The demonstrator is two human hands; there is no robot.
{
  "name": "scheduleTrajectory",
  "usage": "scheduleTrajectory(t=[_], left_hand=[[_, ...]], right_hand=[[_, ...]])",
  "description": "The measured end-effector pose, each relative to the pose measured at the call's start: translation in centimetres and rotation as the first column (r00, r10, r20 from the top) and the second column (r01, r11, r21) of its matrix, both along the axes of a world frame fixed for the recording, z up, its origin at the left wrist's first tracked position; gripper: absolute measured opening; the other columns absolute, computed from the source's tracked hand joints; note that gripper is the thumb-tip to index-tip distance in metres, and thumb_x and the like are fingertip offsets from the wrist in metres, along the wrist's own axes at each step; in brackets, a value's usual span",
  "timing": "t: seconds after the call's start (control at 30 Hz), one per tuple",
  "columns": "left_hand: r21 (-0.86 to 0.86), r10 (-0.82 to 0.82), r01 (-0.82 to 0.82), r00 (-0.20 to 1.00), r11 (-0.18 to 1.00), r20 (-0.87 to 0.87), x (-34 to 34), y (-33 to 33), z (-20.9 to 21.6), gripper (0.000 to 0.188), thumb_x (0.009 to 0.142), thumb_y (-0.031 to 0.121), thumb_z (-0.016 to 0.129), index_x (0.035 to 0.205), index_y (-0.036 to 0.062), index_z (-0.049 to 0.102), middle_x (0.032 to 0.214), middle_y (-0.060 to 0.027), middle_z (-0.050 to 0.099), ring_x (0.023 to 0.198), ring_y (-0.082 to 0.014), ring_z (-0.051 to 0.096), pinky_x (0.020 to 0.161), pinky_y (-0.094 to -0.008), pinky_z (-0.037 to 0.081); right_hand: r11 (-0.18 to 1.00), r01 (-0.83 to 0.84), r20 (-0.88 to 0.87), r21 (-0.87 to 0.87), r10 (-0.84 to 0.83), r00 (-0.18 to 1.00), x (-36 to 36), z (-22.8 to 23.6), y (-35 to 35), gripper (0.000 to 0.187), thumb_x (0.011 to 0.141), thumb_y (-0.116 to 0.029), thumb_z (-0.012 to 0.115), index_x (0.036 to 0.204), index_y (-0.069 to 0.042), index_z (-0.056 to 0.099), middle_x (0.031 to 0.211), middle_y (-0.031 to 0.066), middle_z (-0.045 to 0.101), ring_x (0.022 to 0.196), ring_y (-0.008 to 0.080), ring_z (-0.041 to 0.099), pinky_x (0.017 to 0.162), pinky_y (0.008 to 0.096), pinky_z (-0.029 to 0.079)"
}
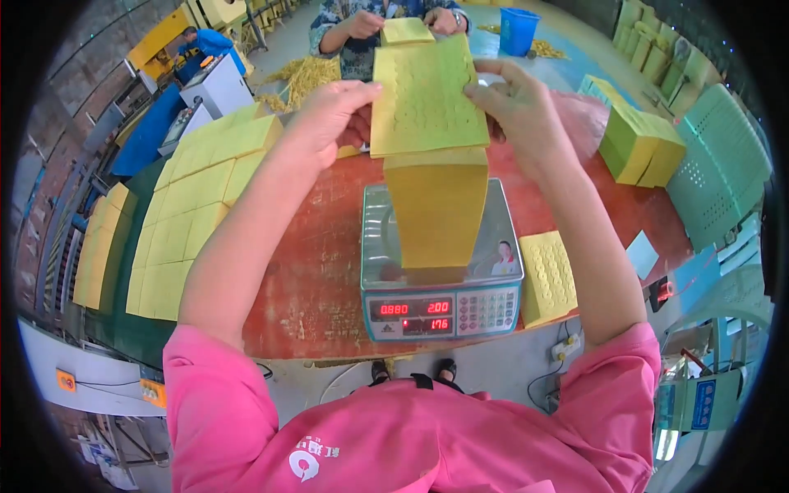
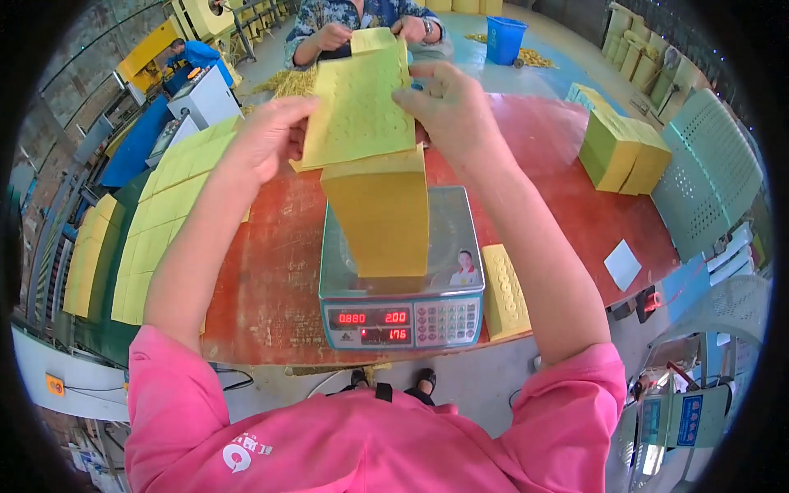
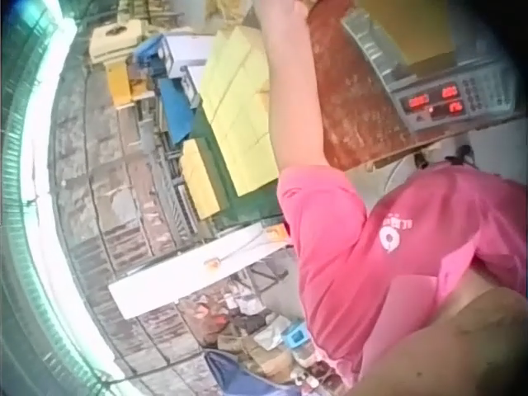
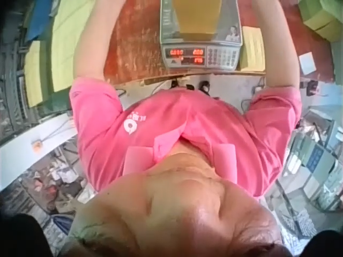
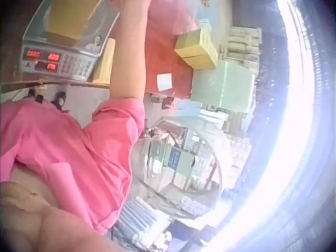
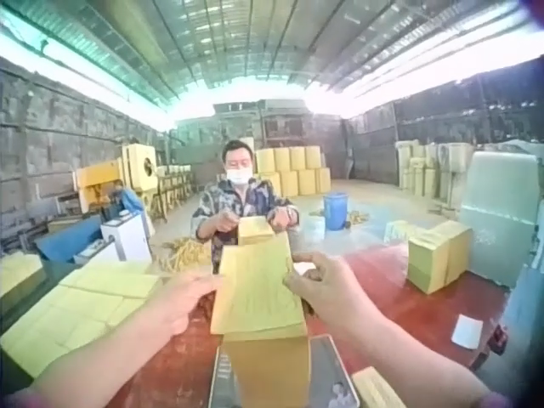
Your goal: Weighing stacks of yellow paper blocks on a digital scale and organizing them.
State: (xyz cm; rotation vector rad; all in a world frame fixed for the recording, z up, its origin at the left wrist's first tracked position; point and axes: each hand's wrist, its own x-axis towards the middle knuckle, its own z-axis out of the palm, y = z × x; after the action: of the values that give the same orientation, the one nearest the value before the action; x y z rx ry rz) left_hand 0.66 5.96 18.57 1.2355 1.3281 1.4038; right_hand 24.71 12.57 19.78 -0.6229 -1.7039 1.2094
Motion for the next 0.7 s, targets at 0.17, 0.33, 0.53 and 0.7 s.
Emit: scheduleTrajectory(t=[0.17,0.33,0.53,0.7], left_hand=[[-0.176,-0.065,0.051,0.995,0.983,-0.074,-0.3,2.6,-2.2,0.024,0.092,0.033,0.064,0.079,0.0125,0.064,0.065,0.0027,0.062,0.052,-0.0048,0.054,0.046,-0.0200,0.037],[-0.159,-0.056,0.044,0.996,0.986,-0.075,-0.3,2.7,-3.5,0.024,0.091,0.032,0.064,0.078,0.0126,0.063,0.065,0.0036,0.061,0.051,-0.0042,0.052,0.045,-0.0195,0.035],[-0.164,-0.059,0.037,0.990,0.986,-0.128,0.1,1.8,-3.4,0.024,0.092,0.032,0.063,0.078,0.0137,0.063,0.063,0.0047,0.058,0.050,-0.0041,0.050,0.045,-0.0194,0.033],[-0.131,-0.049,0.025,0.982,0.991,-0.182,0.5,1.7,-3.4,0.025,0.094,0.032,0.060,0.075,0.0146,0.061,0.062,0.0050,0.056,0.049,-0.0040,0.048,0.044,-0.0200,0.031]], right_hand=[[0.998,0.019,0.122,-0.063,-0.012,0.992,0.2,-2.2,2.6,0.044,0.085,-0.009,0.067,0.123,0.009,0.053,0.084,0.0091,0.063,0.068,0.0116,0.061,0.056,0.0261,0.050],[0.997,0.048,0.136,-0.068,-0.038,0.990,0.5,-3.1,2.0,0.048,0.084,-0.008,0.068,0.126,0.010,0.051,0.086,0.0105,0.064,0.071,0.0136,0.062,0.058,0.0275,0.050],[0.994,0.108,0.244,0.015,-0.109,0.964,0.7,-4.3,2.0,0.046,0.084,-0.012,0.068,0.124,0.006,0.055,0.079,0.0090,0.064,0.069,0.0130,0.061,0.061,0.0291,0.050],[0.942,0.212,0.256,0.259,-0.279,0.926,0.7,-5.0,1.9,0.036,0.084,-0.014,0.066,0.116,0.002,0.063,0.070,0.0062,0.062,0.062,0.0123,0.057,0.060,0.0299,0.048]])
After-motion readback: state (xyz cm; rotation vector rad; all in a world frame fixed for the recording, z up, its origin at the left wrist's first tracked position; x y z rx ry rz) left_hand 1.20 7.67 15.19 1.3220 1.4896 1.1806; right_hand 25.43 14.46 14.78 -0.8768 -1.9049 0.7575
